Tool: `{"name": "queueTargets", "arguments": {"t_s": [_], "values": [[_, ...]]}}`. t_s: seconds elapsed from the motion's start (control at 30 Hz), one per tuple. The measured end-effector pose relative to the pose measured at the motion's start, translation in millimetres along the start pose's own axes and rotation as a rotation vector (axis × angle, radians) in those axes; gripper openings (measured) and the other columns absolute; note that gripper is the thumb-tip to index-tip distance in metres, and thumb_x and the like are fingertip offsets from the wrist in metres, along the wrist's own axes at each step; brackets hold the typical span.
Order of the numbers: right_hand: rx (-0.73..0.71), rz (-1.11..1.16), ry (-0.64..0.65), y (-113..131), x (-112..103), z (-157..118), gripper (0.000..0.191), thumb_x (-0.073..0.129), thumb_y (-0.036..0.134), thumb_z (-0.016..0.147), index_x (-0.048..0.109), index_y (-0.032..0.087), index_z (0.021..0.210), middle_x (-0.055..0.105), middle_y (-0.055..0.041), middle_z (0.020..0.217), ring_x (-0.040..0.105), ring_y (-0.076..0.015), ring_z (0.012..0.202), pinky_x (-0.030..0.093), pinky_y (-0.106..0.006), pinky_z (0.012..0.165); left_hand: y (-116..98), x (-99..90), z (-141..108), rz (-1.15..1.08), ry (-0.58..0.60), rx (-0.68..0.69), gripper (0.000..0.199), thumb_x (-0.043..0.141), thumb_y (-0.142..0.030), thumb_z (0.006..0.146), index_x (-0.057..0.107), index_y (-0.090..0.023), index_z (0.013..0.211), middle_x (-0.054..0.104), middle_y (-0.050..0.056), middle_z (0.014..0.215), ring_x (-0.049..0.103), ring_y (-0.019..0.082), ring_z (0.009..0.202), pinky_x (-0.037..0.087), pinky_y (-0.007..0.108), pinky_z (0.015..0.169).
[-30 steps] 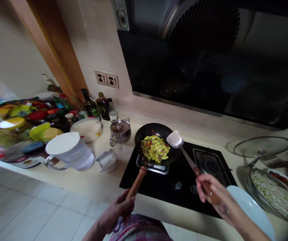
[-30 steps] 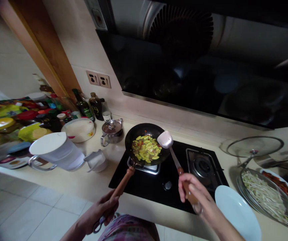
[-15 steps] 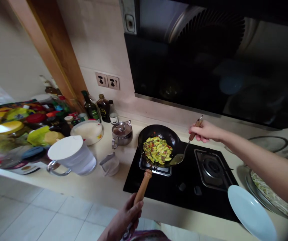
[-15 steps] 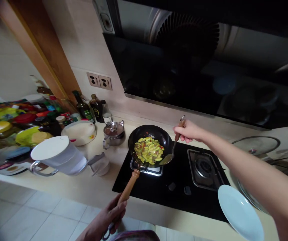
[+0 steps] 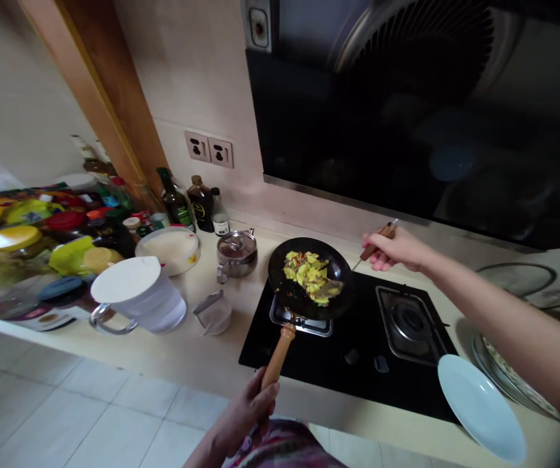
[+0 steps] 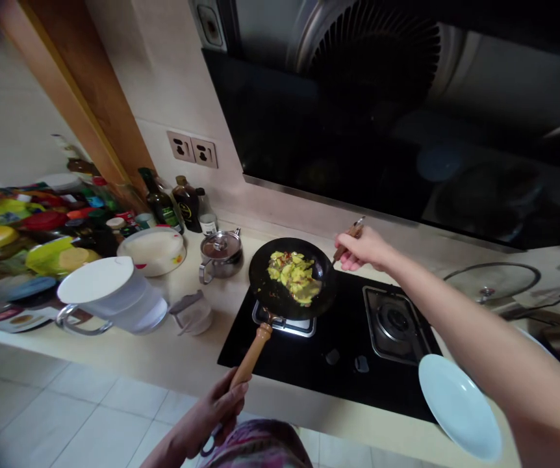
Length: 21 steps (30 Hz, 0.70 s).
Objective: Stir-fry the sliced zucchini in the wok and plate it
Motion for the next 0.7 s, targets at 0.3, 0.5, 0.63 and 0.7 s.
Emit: {"name": "queueTargets", "arguments": {"t_s": [0.3,0.5,0.63,0.7], "values": [[-0.158,0.069,-0.003,-24,51,-17,0.008,0.057,0.018,0.078,0.061,0.015,0.085,0.062,0.0013,0.052,0.066,-0.0145,0.046,0.050,-0.017,0.038,0,1.2,-1,0.010,-0.008,-0.006,0.064,0.057,-0.070,0.068,0.041,-0.021,0.105,0.049,-0.009,0.061,0.043,0.005,0.034,0.027,0.016,0.029],[-0.177,-0.143,-0.067,-26,-3,-19,0.009,0.064,0.016,0.072,0.066,0.016,0.081,0.065,0.0007,0.051,0.061,-0.0122,0.039,0.043,-0.015,0.035,4,-0.9,1,0.006,-0.027,0.002,0.071,0.057,-0.068,0.070,0.037,-0.020,0.118,0.049,-0.009,0.059,0.044,0.006,0.035,0.026,0.016,0.029],[-0.128,-0.002,-0.204,-63,5,-4,0.015,0.051,0.019,0.082,0.062,0.013,0.089,0.064,-0.0014,0.053,0.064,-0.0136,0.044,0.047,-0.017,0.039,3,-0.1,0,0.001,-0.030,0.000,0.074,0.057,-0.069,0.069,0.036,-0.020,0.120,0.048,-0.009,0.057,0.042,0.006,0.034,0.025,0.016,0.029],[-0.149,0.055,-0.194,-76,22,-5,0.020,0.047,0.022,0.086,0.061,0.013,0.096,0.066,-0.0029,0.062,0.068,-0.0144,0.054,0.053,-0.021,0.049,1,0.2,-1,0.007,-0.040,0.010,0.070,0.057,-0.068,0.070,0.040,-0.020,0.116,0.048,-0.009,0.058,0.041,0.005,0.034,0.025,0.016,0.029]]}}
Point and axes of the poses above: each hand's wrist, its own z-axis towards the middle knuckle, its own x-axis out of the palm, y = z × x, the point moved 7 cm from there along z, towards the middle knuckle
